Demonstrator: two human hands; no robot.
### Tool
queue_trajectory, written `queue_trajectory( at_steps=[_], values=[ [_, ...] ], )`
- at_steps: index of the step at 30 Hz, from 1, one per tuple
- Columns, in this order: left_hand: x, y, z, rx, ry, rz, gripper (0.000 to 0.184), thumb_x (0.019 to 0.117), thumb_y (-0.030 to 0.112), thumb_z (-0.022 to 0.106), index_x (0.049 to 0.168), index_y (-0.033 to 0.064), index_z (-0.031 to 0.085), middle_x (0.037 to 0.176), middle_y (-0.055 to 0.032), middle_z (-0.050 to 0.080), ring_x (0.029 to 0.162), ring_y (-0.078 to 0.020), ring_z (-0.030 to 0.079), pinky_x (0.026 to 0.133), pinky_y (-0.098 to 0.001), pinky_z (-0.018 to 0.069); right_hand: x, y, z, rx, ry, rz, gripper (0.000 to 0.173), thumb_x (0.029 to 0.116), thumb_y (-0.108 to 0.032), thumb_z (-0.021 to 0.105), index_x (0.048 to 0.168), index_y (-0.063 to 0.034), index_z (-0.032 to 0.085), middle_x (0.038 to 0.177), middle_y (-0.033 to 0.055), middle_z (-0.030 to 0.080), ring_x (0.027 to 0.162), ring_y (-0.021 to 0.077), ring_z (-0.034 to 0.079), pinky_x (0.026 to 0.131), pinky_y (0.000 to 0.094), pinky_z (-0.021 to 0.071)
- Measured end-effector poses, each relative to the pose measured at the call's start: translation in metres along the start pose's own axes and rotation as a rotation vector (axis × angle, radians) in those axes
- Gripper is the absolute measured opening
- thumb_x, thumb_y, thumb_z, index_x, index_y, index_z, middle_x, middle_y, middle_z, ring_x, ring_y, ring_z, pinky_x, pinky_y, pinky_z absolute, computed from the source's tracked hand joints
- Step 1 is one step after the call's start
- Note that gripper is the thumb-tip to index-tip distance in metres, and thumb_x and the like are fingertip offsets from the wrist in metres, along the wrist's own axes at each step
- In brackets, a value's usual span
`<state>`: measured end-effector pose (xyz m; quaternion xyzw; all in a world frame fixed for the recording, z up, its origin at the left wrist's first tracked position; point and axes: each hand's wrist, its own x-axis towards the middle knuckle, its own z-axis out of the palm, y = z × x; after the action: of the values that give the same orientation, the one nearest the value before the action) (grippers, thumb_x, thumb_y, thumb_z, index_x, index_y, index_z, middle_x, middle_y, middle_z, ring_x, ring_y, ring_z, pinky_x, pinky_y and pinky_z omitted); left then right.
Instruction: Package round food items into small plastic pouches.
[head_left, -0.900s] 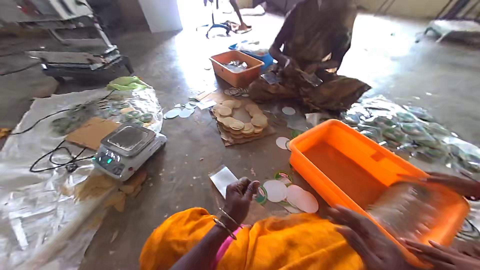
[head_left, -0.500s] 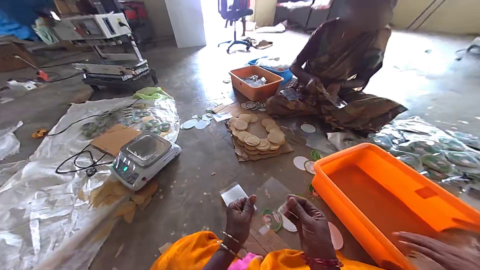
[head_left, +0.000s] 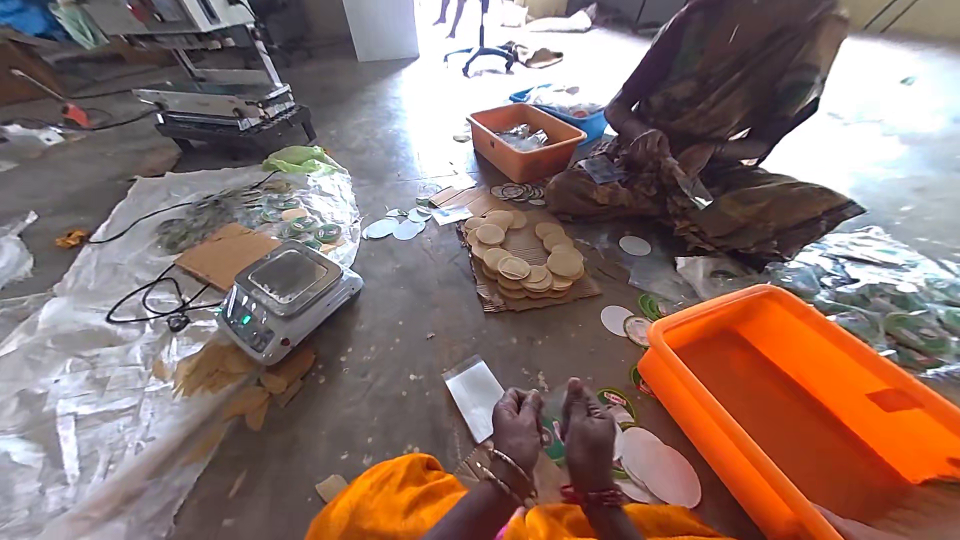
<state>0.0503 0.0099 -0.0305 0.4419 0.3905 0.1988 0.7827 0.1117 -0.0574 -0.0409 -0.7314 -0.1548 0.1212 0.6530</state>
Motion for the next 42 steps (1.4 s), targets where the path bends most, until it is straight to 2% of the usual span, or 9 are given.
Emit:
queue_trajectory(
  at_steps=[2, 5, 7, 11, 15, 23, 32, 36, 42],
  values=[
    [0.01, -0.002, -0.002, 0.083, 0.134, -0.11, 0.048, 0.1114, 0.029, 0.043, 0.072, 0.0031, 0.055, 0.054, -0.0008, 0.047, 0.045, -0.0098, 0.044, 0.046, -0.0265, 0.0409, -0.018, 0.01, 0.018, 0.021, -0.049, -0.158, 0.041, 0.1048, -0.03, 0.055, 0.072, -0.0077, 0.063, 0.056, -0.0103, 0.049, 0.048, -0.0029, 0.046, 0.048, 0.0199, 0.0432],
    [0.022, -0.004, -0.014, 0.239, 0.214, -0.129, 0.051, 0.1115, 0.033, 0.042, 0.078, 0.0003, 0.062, 0.069, -0.006, 0.056, 0.065, -0.0143, 0.055, 0.065, -0.0326, 0.0491, -0.03, 0.023, 0.032, -0.004, -0.19, -0.35, 0.045, 0.1038, -0.039, 0.058, 0.071, -0.0093, 0.065, 0.057, -0.0063, 0.054, 0.05, -0.0001, 0.051, 0.048, 0.0202, 0.0456],
    [0.017, 0.001, -0.01, 0.181, 0.216, -0.143, 0.05, 0.1097, 0.034, 0.048, 0.091, -0.0071, 0.069, 0.085, -0.016, 0.067, 0.08, -0.0219, 0.063, 0.078, -0.0409, 0.0539, -0.008, 0.03, 0.03, -0.277, -0.162, -0.419, 0.051, 0.1039, -0.042, 0.053, 0.069, -0.0072, 0.066, 0.056, -0.0001, 0.057, 0.05, 0.0089, 0.056, 0.048, 0.0308, 0.0488],
    [0.01, 0.009, 0.001, -0.076, 0.092, -0.049, 0.05, 0.1101, 0.03, 0.047, 0.068, 0.0029, 0.053, 0.05, -0.0014, 0.046, 0.039, -0.0094, 0.043, 0.039, -0.0251, 0.0404, 0.046, 0.025, 0.012, -0.491, -0.152, -0.345, 0.053, 0.104, -0.046, 0.051, 0.067, -0.0105, 0.063, 0.053, -0.0027, 0.048, 0.048, 0.0109, 0.049, 0.048, 0.0353, 0.0429],
    [0.015, 0.041, -0.03, 0.066, -0.303, -0.094, 0.027, 0.1075, 0.016, 0.052, 0.107, -0.0061, 0.068, 0.083, -0.0083, 0.071, 0.06, -0.0115, 0.064, 0.054, -0.0251, 0.0556, 0.071, 0.005, -0.015, -0.599, -0.258, -0.45, 0.058, 0.1032, -0.054, 0.048, 0.067, -0.0113, 0.059, 0.052, -0.003, 0.042, 0.047, 0.0108, 0.045, 0.045, 0.0337, 0.0391],
    [0.014, 0.046, -0.034, 0.25, -0.444, -0.059, 0.011, 0.0976, 0.002, 0.065, 0.091, -0.0048, 0.07, 0.07, -0.0029, 0.069, 0.056, -0.0053, 0.061, 0.051, -0.0193, 0.0499, 0.072, 0.001, -0.025, -0.741, -0.345, -0.686, 0.059, 0.1044, -0.05, 0.045, 0.068, -0.0071, 0.062, 0.054, 0.0028, 0.049, 0.048, 0.0163, 0.052, 0.046, 0.0359, 0.0429],
    [0.0, 0.041, -0.025, -0.068, -0.331, -0.12, 0.023, 0.0903, -0.004, 0.071, 0.075, 0.0032, 0.055, 0.06, -0.003, 0.061, 0.045, -0.0051, 0.053, 0.042, -0.0171, 0.0418, 0.076, 0.018, -0.022, -0.353, -0.312, -0.339, 0.053, 0.103, -0.055, 0.049, 0.066, -0.0174, 0.059, 0.053, -0.01, 0.043, 0.047, 0.0023, 0.042, 0.047, 0.0249, 0.0377],
    [0.014, 0.034, -0.033, -0.005, -0.362, -0.19, 0.024, 0.0943, 0.0, 0.069, 0.118, -0.0021, 0.063, 0.079, -0.0068, 0.068, 0.056, -0.0075, 0.058, 0.048, -0.0199, 0.045, 0.081, 0.016, -0.025, -0.393, -0.351, -0.333, 0.052, 0.1018, -0.054, 0.051, 0.069, -0.0164, 0.063, 0.053, -0.0088, 0.044, 0.047, 0.0034, 0.043, 0.047, 0.0264, 0.0381],
    [0.012, 0.028, -0.032, 0.015, -0.38, -0.016, 0.009, 0.0885, -0.001, 0.073, 0.082, -0.0016, 0.068, 0.07, -0.0035, 0.068, 0.057, -0.0055, 0.059, 0.054, -0.0195, 0.0496, 0.081, 0.008, -0.025, -0.425, -0.374, -0.352, 0.057, 0.1033, -0.057, 0.045, 0.065, -0.0168, 0.059, 0.053, -0.0086, 0.045, 0.048, 0.0043, 0.044, 0.048, 0.0279, 0.0386]
  ],
)
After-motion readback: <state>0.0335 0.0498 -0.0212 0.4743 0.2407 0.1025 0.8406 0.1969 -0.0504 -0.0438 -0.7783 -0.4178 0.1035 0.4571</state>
